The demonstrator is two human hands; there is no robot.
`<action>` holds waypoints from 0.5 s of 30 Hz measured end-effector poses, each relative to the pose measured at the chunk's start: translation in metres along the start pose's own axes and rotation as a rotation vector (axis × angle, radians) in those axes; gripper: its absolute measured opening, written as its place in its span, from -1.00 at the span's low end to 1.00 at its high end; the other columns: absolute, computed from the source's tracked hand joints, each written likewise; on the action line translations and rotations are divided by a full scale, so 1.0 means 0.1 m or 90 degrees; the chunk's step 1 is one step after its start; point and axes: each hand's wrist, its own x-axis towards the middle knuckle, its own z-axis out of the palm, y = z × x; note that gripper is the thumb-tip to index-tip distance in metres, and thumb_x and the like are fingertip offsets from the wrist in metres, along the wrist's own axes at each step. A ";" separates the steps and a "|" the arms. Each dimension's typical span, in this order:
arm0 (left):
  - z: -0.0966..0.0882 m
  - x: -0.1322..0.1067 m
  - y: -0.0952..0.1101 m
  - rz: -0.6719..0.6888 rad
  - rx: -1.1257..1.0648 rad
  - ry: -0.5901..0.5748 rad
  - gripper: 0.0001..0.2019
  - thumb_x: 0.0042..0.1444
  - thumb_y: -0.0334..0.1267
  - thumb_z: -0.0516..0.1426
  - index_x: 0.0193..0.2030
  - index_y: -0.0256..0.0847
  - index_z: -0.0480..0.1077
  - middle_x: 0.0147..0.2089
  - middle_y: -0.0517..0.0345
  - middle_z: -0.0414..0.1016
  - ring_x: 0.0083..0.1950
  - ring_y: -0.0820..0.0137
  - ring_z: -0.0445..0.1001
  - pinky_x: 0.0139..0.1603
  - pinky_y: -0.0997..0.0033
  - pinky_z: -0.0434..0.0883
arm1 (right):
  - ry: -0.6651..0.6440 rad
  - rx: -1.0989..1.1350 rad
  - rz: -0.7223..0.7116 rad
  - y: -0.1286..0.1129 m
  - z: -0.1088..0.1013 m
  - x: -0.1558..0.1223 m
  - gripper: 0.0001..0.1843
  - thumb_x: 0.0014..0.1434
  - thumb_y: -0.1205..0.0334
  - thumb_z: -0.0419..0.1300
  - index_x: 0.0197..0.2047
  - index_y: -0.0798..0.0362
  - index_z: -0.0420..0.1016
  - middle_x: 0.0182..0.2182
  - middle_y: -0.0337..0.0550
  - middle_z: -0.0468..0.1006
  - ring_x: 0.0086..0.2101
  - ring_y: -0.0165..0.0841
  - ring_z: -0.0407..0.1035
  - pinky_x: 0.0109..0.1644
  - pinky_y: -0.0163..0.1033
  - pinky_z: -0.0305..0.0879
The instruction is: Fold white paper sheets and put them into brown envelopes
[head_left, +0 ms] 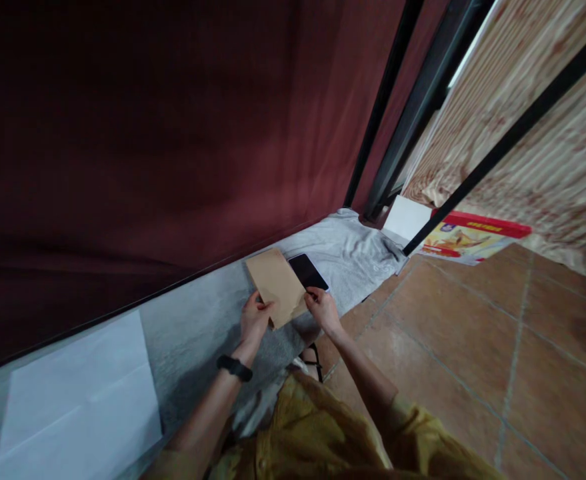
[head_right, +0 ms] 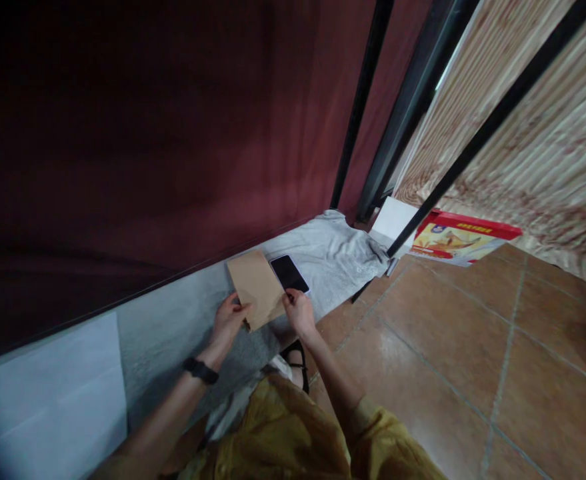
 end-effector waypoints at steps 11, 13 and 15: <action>-0.03 -0.21 -0.02 0.032 0.047 -0.029 -0.68 -0.02 -0.12 0.29 -0.16 -0.24 0.49 -0.41 0.20 0.48 -0.36 0.36 0.48 -0.33 0.42 0.39 | -0.027 -0.027 0.002 0.05 0.01 -0.01 -0.68 0.31 0.21 0.12 0.00 0.01 0.66 -0.16 -0.12 0.70 -0.24 -0.31 0.55 -0.14 -0.31 0.37; -0.03 -0.26 -0.04 0.036 0.030 -0.049 -0.67 -0.02 -0.14 0.30 -0.13 -0.23 0.49 -0.35 0.16 0.52 -0.31 0.32 0.52 -0.28 0.38 0.44 | -0.025 -0.028 0.000 0.05 0.01 -0.01 -0.68 0.31 0.21 0.12 0.00 0.01 0.66 -0.15 -0.11 0.69 -0.24 -0.31 0.54 -0.14 -0.31 0.37; -0.02 -0.32 -0.05 0.026 0.001 -0.073 -0.66 -0.01 -0.22 0.30 -0.07 -0.22 0.47 -0.27 0.11 0.56 -0.24 0.29 0.55 -0.19 0.32 0.48 | -0.021 -0.028 -0.003 0.06 0.01 -0.01 -0.68 0.31 0.21 0.12 0.01 0.01 0.66 -0.14 -0.10 0.69 -0.23 -0.30 0.55 -0.12 -0.29 0.37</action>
